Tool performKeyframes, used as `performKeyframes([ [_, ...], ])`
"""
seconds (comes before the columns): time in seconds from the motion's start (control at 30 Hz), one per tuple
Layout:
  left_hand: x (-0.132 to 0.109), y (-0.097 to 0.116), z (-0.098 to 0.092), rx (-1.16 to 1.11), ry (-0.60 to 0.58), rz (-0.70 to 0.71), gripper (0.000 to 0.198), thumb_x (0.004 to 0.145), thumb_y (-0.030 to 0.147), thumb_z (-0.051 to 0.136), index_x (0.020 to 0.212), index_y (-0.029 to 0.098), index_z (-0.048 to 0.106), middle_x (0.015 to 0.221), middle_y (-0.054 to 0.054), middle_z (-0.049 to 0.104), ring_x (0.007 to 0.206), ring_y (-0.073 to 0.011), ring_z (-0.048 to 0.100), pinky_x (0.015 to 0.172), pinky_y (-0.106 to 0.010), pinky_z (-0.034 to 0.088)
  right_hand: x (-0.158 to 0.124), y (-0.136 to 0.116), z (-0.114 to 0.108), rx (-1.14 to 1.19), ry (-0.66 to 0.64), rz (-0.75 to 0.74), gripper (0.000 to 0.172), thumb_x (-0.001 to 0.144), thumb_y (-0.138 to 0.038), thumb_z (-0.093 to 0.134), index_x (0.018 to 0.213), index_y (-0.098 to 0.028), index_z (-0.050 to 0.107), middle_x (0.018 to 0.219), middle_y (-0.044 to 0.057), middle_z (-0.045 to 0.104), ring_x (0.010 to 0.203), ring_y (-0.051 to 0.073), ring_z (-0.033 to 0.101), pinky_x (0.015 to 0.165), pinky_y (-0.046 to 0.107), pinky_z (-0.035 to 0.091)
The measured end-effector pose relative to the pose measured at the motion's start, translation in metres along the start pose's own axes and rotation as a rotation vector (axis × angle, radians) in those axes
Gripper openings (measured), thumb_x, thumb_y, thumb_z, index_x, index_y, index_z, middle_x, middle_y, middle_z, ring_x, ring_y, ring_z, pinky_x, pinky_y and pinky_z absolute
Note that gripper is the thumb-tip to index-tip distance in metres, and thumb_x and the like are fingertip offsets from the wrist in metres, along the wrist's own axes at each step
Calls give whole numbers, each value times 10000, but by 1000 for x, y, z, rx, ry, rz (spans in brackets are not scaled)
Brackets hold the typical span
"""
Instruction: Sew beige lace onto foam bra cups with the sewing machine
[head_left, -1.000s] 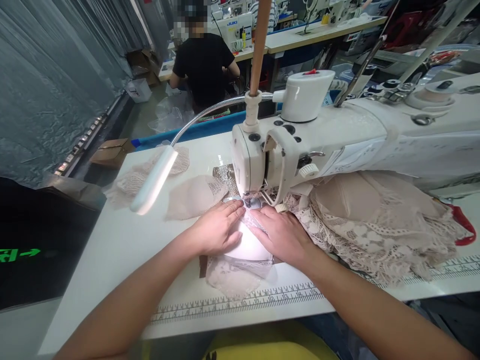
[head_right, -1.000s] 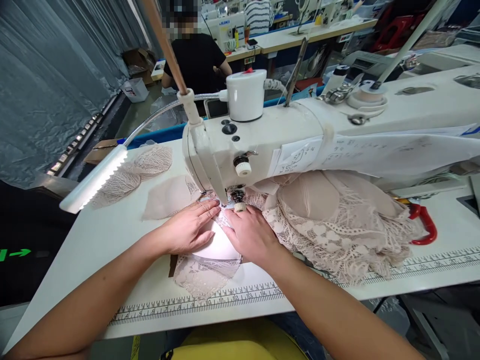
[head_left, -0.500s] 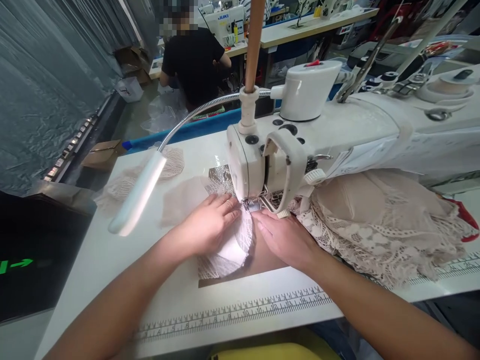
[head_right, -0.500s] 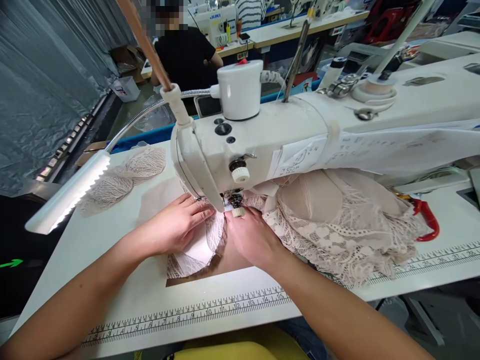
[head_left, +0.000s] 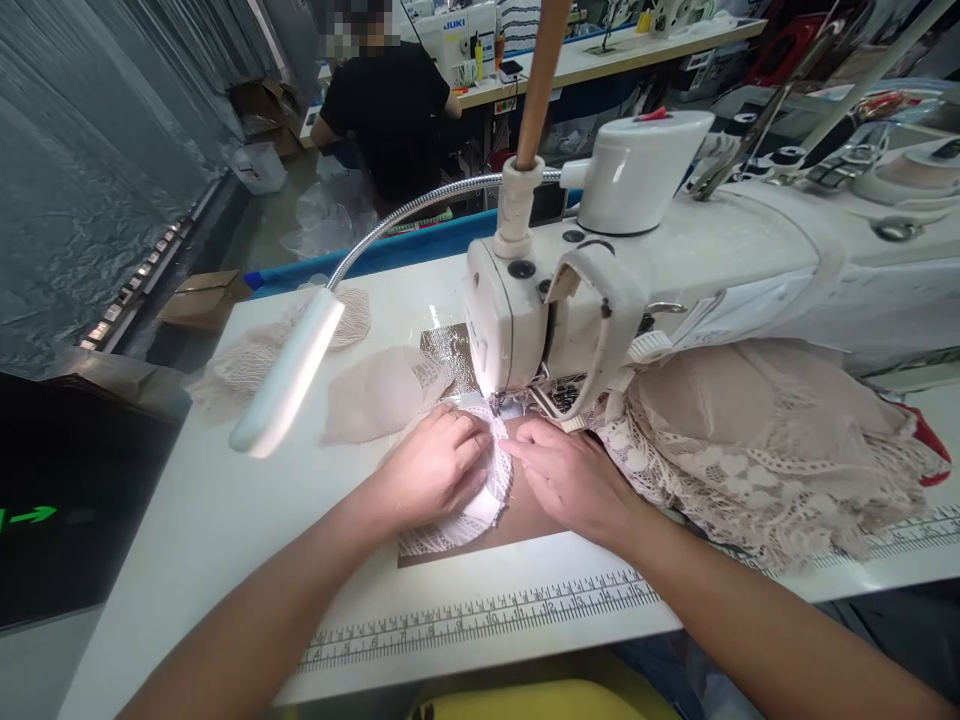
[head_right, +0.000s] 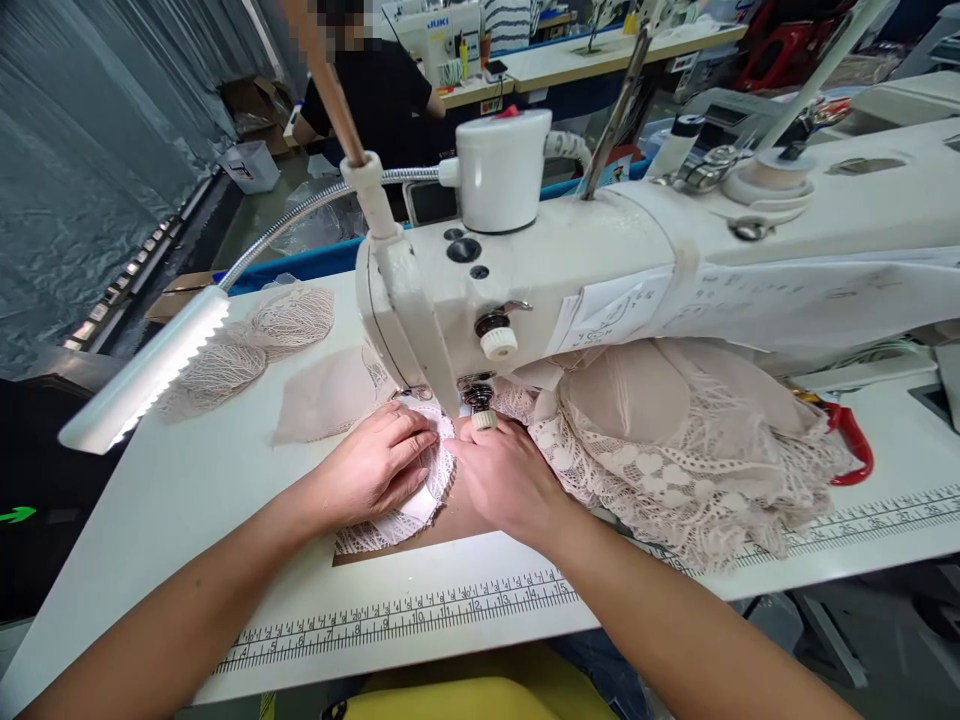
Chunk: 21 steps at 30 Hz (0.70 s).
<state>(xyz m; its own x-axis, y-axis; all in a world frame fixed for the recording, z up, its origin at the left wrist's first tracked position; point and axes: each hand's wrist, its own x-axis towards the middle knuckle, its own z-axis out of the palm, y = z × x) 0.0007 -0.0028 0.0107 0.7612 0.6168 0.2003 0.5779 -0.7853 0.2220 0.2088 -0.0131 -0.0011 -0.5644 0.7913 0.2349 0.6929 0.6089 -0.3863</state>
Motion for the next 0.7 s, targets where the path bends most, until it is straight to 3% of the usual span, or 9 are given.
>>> performKeyframes([
  [0.43, 0, -12, 3, 104, -11, -19, 340, 917, 243, 410, 1180, 97, 568, 1083, -165, 599, 1043, -278, 536, 962, -482, 399, 6, 4, 1, -71, -74, 56, 401, 841, -74, 416, 1151, -188, 642, 817, 41, 604, 698, 154, 499, 635, 261, 387],
  [0.7, 0, -3, 4, 83, -68, 38, 374, 913, 226, 404, 1243, 118, 543, 1197, -163, 562, 1039, -276, 514, 985, -496, 351, 7, 6, 6, -142, 39, 75, 415, 810, -42, 394, 1122, -124, 655, 1033, 112, 670, 882, 213, 591, 780, 302, 459],
])
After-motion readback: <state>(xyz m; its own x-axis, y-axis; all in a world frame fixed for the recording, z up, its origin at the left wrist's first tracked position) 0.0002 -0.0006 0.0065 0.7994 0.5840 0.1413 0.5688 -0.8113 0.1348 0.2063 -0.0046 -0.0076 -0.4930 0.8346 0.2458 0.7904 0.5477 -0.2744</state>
